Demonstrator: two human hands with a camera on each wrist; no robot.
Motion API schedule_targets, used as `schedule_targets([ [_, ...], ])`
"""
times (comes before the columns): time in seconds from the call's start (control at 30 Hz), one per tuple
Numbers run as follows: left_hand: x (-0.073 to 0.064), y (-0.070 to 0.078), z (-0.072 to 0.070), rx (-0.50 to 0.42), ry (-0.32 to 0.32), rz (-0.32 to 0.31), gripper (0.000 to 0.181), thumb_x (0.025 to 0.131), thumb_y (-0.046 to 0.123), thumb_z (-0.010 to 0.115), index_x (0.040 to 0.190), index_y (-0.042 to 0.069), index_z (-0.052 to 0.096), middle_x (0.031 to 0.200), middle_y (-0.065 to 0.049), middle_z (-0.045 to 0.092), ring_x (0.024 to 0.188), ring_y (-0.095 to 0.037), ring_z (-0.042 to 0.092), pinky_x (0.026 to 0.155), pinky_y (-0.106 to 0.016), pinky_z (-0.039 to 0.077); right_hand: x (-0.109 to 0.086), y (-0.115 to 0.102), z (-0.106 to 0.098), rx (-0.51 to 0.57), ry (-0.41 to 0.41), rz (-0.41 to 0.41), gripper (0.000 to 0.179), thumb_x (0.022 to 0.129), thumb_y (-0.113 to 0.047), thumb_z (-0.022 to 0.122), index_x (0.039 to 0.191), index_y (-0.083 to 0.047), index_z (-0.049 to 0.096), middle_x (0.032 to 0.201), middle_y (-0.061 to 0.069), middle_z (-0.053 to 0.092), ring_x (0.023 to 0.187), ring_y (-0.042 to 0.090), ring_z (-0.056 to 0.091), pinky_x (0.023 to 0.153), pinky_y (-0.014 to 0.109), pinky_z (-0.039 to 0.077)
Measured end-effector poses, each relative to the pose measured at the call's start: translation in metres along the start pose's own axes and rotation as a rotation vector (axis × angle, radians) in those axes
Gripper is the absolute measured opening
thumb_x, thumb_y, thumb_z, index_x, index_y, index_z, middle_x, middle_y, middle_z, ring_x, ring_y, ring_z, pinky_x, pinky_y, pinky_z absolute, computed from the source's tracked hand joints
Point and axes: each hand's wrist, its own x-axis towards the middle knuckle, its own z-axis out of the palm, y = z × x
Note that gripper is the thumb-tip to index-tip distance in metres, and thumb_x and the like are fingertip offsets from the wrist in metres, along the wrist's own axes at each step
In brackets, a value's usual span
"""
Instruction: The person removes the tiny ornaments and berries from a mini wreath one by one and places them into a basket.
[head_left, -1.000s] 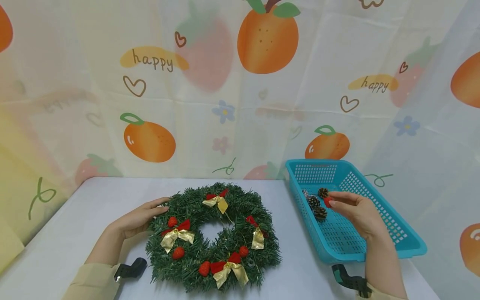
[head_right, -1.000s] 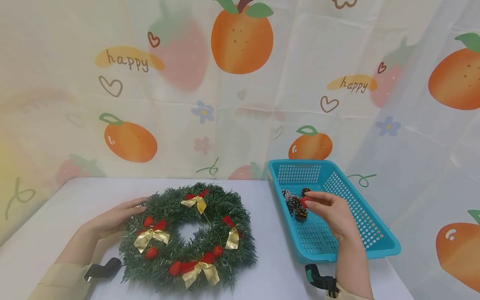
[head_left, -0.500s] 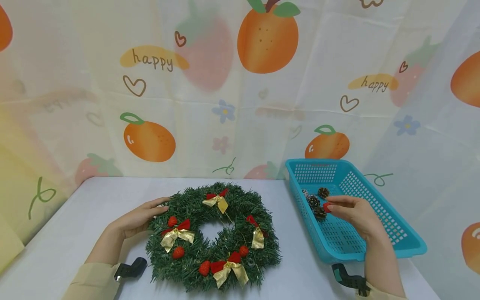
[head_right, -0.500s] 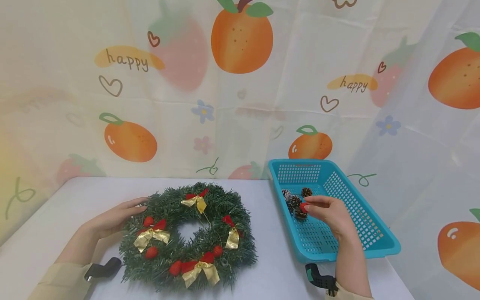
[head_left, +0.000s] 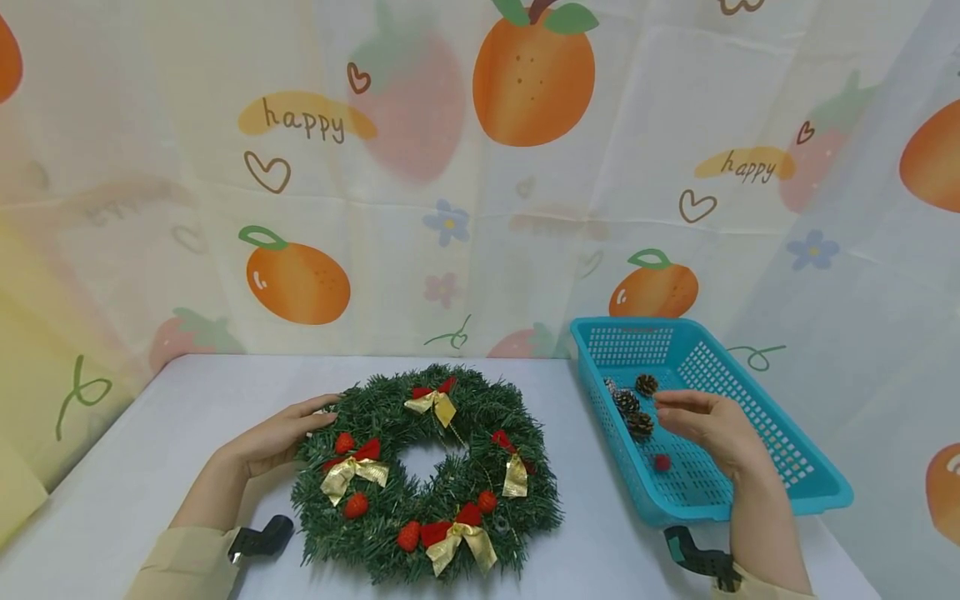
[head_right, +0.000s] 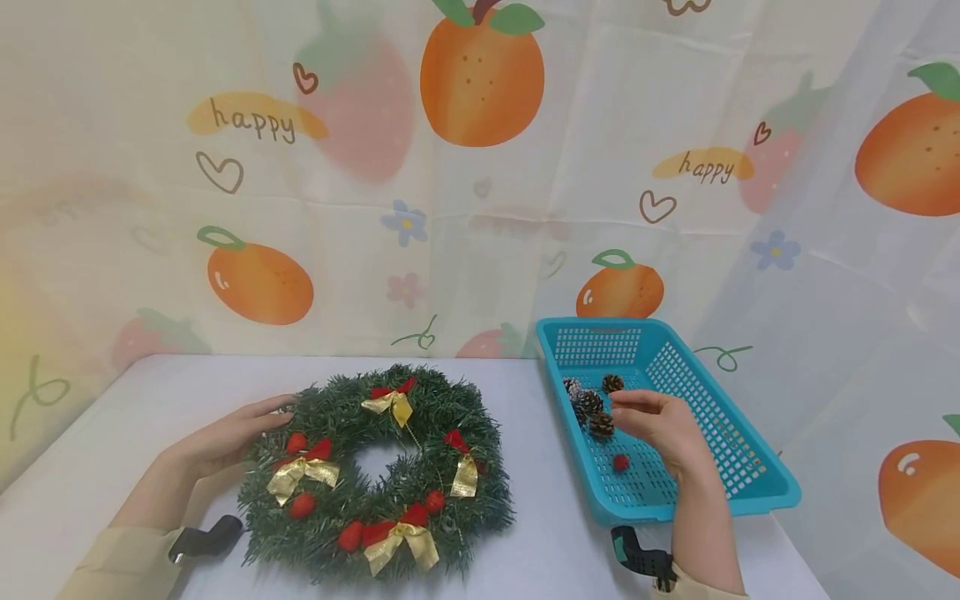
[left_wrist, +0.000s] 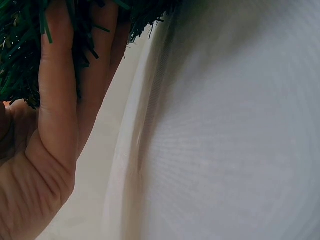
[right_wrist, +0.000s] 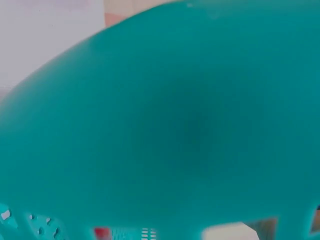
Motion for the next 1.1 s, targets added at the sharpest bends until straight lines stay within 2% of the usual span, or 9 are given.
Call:
schedule_targets([
  [0.43, -0.001, 0.001, 0.001, -0.012, -0.001, -0.001, 0.073, 0.105, 0.041, 0.044, 0.161, 0.012, 0.006, 0.164, -0.028, -0.013, 0.146, -0.056, -0.020, 0.110, -0.078, -0.001, -0.002, -0.005, 0.001, 0.094, 0.025, -0.042, 0.035, 0.097, -0.023, 0.065, 0.128, -0.006, 0.064, 0.101, -0.022, 0.068, 0.093, -0.006, 0.069, 0.088, 0.020, 0.058],
  [0.67, -0.001, 0.001, 0.000, -0.011, 0.001, -0.002, 0.073, 0.105, 0.041, 0.044, 0.161, 0.013, 0.006, 0.164, -0.027, -0.014, 0.145, -0.056, -0.020, 0.110, -0.079, -0.001, -0.002, -0.007, 0.001, 0.126, 0.025, -0.057, 0.022, 0.096, -0.022, 0.065, 0.118, -0.018, 0.068, 0.101, -0.021, 0.068, 0.093, -0.004, 0.070, 0.087, 0.019, 0.058],
  [0.93, -0.003, 0.003, 0.002, -0.017, 0.004, -0.002, 0.073, 0.105, 0.041, 0.044, 0.161, 0.012, 0.007, 0.164, -0.027, -0.014, 0.145, -0.055, -0.021, 0.110, -0.079, -0.002, -0.004, -0.012, 0.003, 0.161, 0.016, -0.077, 0.019, 0.096, -0.018, 0.065, 0.112, -0.026, 0.069, 0.099, -0.022, 0.070, 0.094, -0.004, 0.070, 0.085, 0.017, 0.058],
  [1.1, -0.003, 0.004, 0.002, -0.011, 0.002, 0.001, 0.073, 0.105, 0.041, 0.044, 0.161, 0.012, 0.006, 0.164, -0.028, -0.014, 0.145, -0.056, -0.021, 0.110, -0.078, -0.002, -0.006, -0.016, 0.006, 0.186, 0.003, -0.114, 0.021, 0.097, -0.016, 0.064, 0.116, -0.023, 0.069, 0.101, -0.020, 0.071, 0.095, -0.003, 0.070, 0.087, 0.016, 0.057],
])
